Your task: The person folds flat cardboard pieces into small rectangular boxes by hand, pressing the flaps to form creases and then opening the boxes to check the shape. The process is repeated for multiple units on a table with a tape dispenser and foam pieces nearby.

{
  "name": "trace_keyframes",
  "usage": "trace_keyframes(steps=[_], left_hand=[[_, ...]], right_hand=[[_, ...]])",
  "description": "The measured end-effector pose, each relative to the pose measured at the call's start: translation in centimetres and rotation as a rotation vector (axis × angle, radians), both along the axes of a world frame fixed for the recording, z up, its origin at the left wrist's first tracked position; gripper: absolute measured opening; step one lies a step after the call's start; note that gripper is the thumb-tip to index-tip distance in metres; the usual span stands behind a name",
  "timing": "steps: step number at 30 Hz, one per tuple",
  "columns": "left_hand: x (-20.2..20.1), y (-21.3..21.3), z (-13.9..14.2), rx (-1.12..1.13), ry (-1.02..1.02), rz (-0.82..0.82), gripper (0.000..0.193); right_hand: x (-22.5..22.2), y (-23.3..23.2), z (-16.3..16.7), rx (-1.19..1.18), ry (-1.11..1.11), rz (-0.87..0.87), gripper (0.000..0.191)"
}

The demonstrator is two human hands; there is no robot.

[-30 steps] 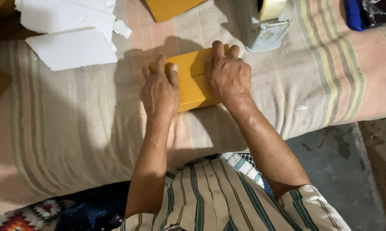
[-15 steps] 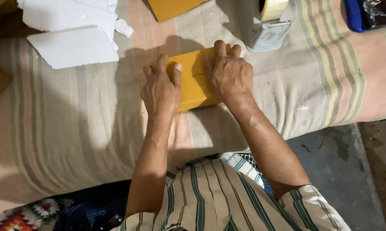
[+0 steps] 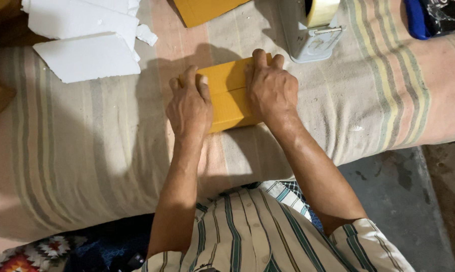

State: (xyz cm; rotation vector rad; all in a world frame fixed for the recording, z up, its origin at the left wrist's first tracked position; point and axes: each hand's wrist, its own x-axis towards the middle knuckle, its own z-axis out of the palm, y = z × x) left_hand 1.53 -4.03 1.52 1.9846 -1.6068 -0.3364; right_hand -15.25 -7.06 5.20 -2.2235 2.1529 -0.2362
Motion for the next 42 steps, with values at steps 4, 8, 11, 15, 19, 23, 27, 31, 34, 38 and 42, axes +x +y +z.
trace_keyframes(steps=[4,8,11,15,19,23,27,31,34,38,42], left_hand=[[0.0,-0.2,0.0,0.023,-0.011,-0.015,0.055],[0.0,-0.4,0.0,0.019,-0.001,0.002,0.05],[0.0,-0.4,0.0,-0.003,-0.006,0.004,0.051],[0.0,-0.3,0.5,0.031,-0.023,0.002,0.052],[-0.1,-0.4,1.0,0.059,-0.042,-0.015,0.056],[0.0,-0.4,0.8,0.076,0.014,-0.002,0.047],[0.1,-0.4,0.3,-0.045,-0.038,-0.034,0.053],[0.3,-0.3,0.0,0.004,0.016,0.019,0.046],[0.4,-0.3,0.0,0.066,0.024,-0.011,0.068],[0.5,0.5,-0.2,-0.072,-0.055,-0.052,0.062],[0.9,2.2,-0.4,-0.252,-0.15,-0.077,0.071]], right_hand=[[0.1,-0.5,-0.3,0.009,0.029,0.012,0.062],[-0.1,-0.5,-0.8,-0.033,0.005,0.024,0.055],[-0.4,-0.3,-1.1,-0.111,0.013,0.066,0.064],[-0.5,-0.7,-1.5,-0.019,0.017,-0.001,0.046],[-0.4,-0.9,-1.4,-0.154,0.072,0.082,0.058],[-0.3,-0.8,-0.9,0.008,0.04,0.023,0.051],[-0.1,-0.4,-0.2,-0.086,-0.003,0.087,0.065],[0.0,0.0,0.3,-0.012,-0.102,0.007,0.056],[-0.3,0.5,0.3,-0.177,-0.07,0.113,0.078],[-0.6,1.2,-0.1,-0.263,-0.038,0.17,0.062],[-1.6,1.4,-0.2,-0.133,-0.23,0.056,0.055]])
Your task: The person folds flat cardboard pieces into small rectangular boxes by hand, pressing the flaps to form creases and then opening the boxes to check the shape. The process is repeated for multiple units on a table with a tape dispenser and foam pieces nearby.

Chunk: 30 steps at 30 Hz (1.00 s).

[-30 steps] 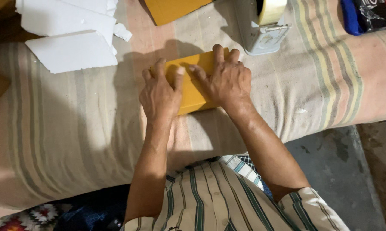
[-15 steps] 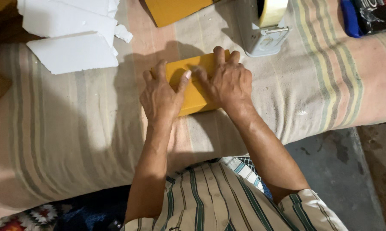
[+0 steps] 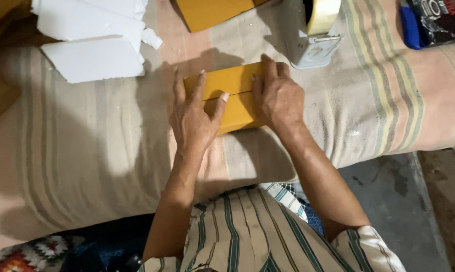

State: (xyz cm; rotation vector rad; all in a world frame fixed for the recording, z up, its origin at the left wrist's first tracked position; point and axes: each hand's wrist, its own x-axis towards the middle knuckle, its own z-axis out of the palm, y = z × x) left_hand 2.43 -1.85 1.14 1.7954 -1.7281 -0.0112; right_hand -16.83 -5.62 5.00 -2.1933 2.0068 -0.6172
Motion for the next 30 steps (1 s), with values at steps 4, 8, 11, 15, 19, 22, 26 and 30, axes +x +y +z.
trace_keyframes(steps=[4,8,11,15,19,22,26,30], left_hand=[[0.7,1.1,-0.2,0.241,0.513,-0.001,0.093],[1.1,0.7,-1.2,0.284,0.69,-0.016,0.072],[1.5,-0.2,-2.3,0.344,0.84,0.016,0.083],[2.4,-0.6,-3.2,0.391,1.286,-0.171,0.082],[3.1,-0.7,-2.5,0.212,1.641,-0.475,0.07],[4.0,-1.6,-1.4,-0.054,1.293,-0.64,0.069],[5.0,-1.4,-1.1,-0.286,0.168,-0.48,0.074],[5.3,1.3,-2.9,0.034,-0.018,-0.582,0.115]], right_hand=[[-2.3,0.7,0.0,-0.039,-0.271,0.156,0.071],[-3.7,0.8,-0.8,0.079,-0.449,0.181,0.067],[-4.1,-0.1,-1.5,0.263,-0.558,0.067,0.075],[-4.5,-0.3,-2.1,0.449,-0.731,-0.001,0.068],[-5.1,0.1,-2.3,0.369,-1.184,0.234,0.074],[-6.4,-0.5,-1.7,0.245,-1.208,0.483,0.068],[-7.9,-0.7,-1.4,0.236,-0.815,0.525,0.082],[-9.3,1.7,-2.2,0.118,-0.26,0.72,0.091]])
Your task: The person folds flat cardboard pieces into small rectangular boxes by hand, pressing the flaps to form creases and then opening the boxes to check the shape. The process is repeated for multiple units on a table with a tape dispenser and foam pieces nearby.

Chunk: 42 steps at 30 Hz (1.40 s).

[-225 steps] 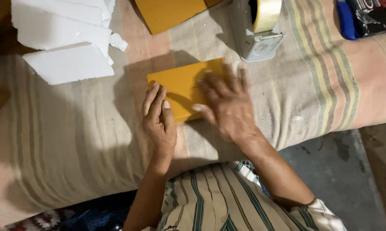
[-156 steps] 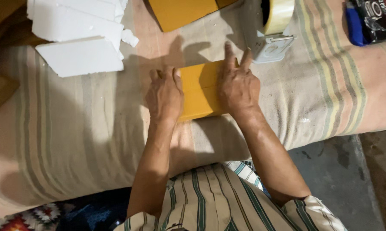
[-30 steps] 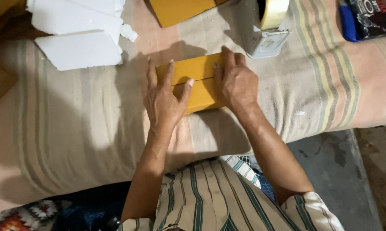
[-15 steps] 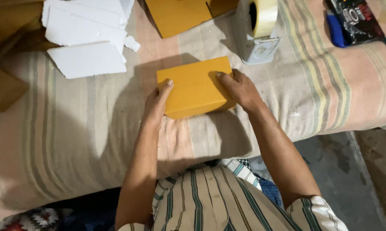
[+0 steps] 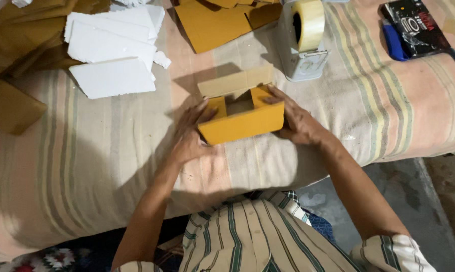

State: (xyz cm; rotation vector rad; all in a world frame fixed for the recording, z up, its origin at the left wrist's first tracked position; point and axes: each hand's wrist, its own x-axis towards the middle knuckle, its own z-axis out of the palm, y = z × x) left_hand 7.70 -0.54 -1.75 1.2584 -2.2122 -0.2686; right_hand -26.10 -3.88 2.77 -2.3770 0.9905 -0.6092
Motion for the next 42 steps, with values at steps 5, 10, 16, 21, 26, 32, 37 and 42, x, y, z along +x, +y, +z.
trace_keyframes(steps=[5,10,16,21,26,32,37,42], left_hand=[[-1.5,1.8,-2.9,0.069,0.205,-0.025,0.124],[-4.5,1.9,-5.3,0.042,0.686,0.157,0.049],[-6.2,0.7,-5.6,0.112,0.965,0.297,0.067],[-4.1,-1.8,-3.3,-0.059,0.616,0.151,0.109],[-3.1,-2.5,-1.9,-0.022,0.378,0.169,0.107],[-3.6,0.1,-3.8,-0.072,0.195,0.147,0.069],[-5.6,0.3,-5.3,-0.018,0.485,0.197,0.068],[-6.0,0.6,-5.1,0.074,0.69,0.206,0.089]], right_hand=[[-1.4,1.5,-1.1,0.11,-0.044,0.056,0.103],[0.7,1.9,-2.9,-0.038,-0.193,-0.237,0.049],[4.7,1.8,-4.5,0.316,-0.781,-0.537,0.073],[2.9,0.4,-2.1,0.313,-0.639,-0.366,0.095],[2.7,-1.2,-0.5,-0.097,-0.391,-0.246,0.081],[3.8,-0.4,-1.7,-0.267,0.088,-0.484,0.038],[10.5,-1.9,-2.6,-0.291,0.415,-0.371,0.06],[18.0,-3.2,-3.6,-0.235,0.645,-0.184,0.07]])
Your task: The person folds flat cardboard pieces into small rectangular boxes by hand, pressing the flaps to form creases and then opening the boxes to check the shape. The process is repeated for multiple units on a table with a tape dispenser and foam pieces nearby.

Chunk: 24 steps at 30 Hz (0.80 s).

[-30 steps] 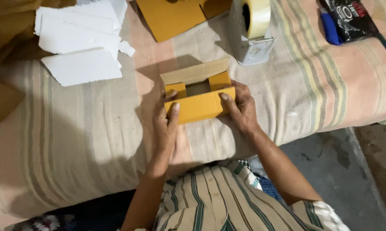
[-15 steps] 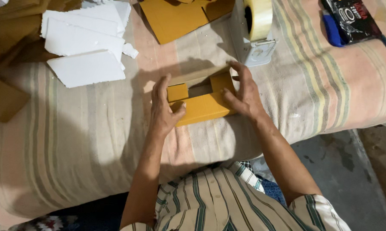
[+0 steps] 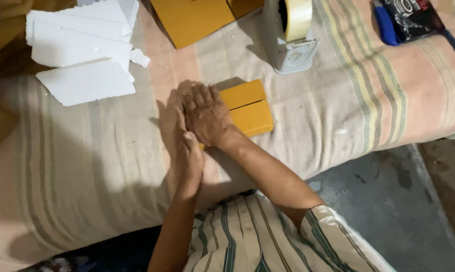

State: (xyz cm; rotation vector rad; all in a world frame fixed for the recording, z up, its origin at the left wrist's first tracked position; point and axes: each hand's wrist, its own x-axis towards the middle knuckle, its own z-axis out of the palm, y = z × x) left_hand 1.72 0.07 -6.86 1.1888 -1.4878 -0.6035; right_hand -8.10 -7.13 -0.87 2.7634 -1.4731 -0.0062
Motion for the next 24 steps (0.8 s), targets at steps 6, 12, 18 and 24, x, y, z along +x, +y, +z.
trace_keyframes(steps=[6,12,18,24], left_hand=[[0.3,0.0,0.4,0.101,-0.226,0.062,0.073],[-0.8,-2.3,4.1,0.291,-0.745,0.174,0.067],[-7.7,-5.5,6.4,0.224,-0.853,0.09,0.046],[-6.6,-8.0,5.6,0.259,-0.81,0.086,0.046]], right_hand=[[-6.5,-1.8,-0.4,-0.029,-0.229,-0.143,0.071],[-12.1,-0.7,-1.1,-0.154,-0.318,-0.398,0.064],[-11.9,0.4,-0.3,-0.075,-0.544,-0.348,0.06],[-11.1,1.3,0.2,-0.122,-0.401,-0.405,0.056]])
